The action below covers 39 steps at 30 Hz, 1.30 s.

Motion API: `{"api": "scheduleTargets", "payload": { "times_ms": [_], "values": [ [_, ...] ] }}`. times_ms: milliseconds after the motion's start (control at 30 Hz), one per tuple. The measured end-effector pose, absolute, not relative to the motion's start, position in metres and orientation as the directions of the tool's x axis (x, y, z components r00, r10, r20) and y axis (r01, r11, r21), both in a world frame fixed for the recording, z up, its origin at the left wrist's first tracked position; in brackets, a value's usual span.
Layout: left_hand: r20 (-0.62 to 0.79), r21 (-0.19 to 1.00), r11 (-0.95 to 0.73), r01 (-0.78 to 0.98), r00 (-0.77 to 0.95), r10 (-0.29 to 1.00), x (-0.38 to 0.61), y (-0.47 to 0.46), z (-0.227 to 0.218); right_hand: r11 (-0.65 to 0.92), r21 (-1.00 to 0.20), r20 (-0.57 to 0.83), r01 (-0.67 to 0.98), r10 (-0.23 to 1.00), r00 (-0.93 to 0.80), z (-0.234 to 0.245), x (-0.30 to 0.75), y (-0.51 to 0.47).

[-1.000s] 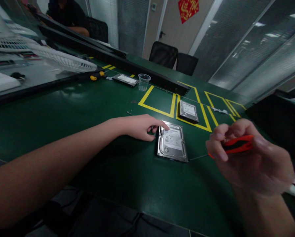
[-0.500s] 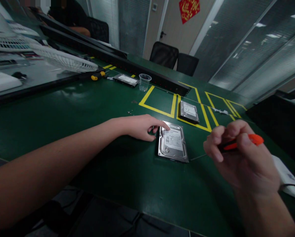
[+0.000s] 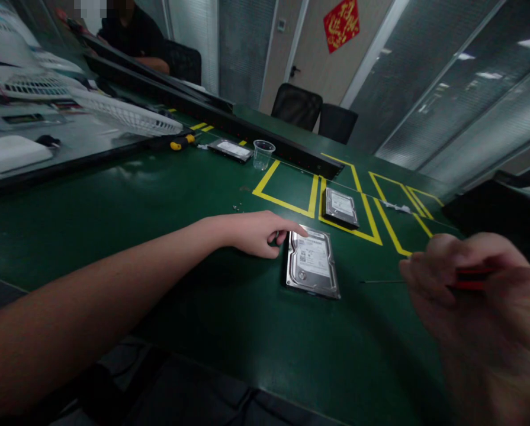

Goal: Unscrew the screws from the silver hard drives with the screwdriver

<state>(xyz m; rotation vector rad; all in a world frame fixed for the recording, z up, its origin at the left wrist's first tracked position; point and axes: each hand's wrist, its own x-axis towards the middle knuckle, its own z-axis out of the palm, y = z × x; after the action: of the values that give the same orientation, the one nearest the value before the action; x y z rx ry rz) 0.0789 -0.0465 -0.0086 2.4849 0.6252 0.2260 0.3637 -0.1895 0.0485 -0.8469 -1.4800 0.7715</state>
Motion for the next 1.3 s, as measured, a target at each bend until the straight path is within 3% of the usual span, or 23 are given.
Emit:
{"api": "scheduleTargets", "payload": {
  "times_ms": [67, 133, 233, 367, 700, 1067, 1300],
  "values": [
    [0.075, 0.57, -0.721, 0.394, 0.849, 0.524, 0.077, -0.046, -0.006, 0.563, -0.717, 0.571, 0.41, 0.812, -0.117, 0.046, 0.365, -0.19],
    [0.178, 0.558, -0.706, 0.436, 0.768, 0.615, 0.074, -0.044, -0.003, 0.599, -0.462, 0.502, 0.654, 0.784, -0.364, 0.042, 0.364, -0.188],
    [0.373, 0.533, -0.661, 0.528, 0.555, 0.744, 0.069, -0.038, 0.0, 0.638, -0.156, 0.259, 0.754, 0.763, -0.592, 0.034, 0.357, -0.185],
    [0.517, 0.566, -0.586, 0.58, 0.304, 0.8, 0.06, -0.029, 0.0, 0.623, 0.074, 0.079, 0.779, 0.775, -0.627, 0.023, 0.344, -0.183],
    [0.523, 0.744, -0.413, 0.525, -0.074, 0.849, 0.046, -0.007, -0.012, 0.603, 0.151, -0.014, 0.783, 0.793, -0.609, 0.011, 0.34, -0.176],
    [0.528, 0.794, -0.382, 0.473, -0.224, 0.819, 0.041, 0.009, -0.024, 0.556, 0.255, 0.002, 0.791, 0.818, -0.575, 0.006, 0.336, -0.122],
    [0.503, 0.801, -0.354, 0.482, -0.222, 0.835, 0.041, 0.01, -0.026, 0.467, 0.291, -0.026, 0.835, 0.876, -0.481, 0.01, 0.317, -0.069]
  ]
}}
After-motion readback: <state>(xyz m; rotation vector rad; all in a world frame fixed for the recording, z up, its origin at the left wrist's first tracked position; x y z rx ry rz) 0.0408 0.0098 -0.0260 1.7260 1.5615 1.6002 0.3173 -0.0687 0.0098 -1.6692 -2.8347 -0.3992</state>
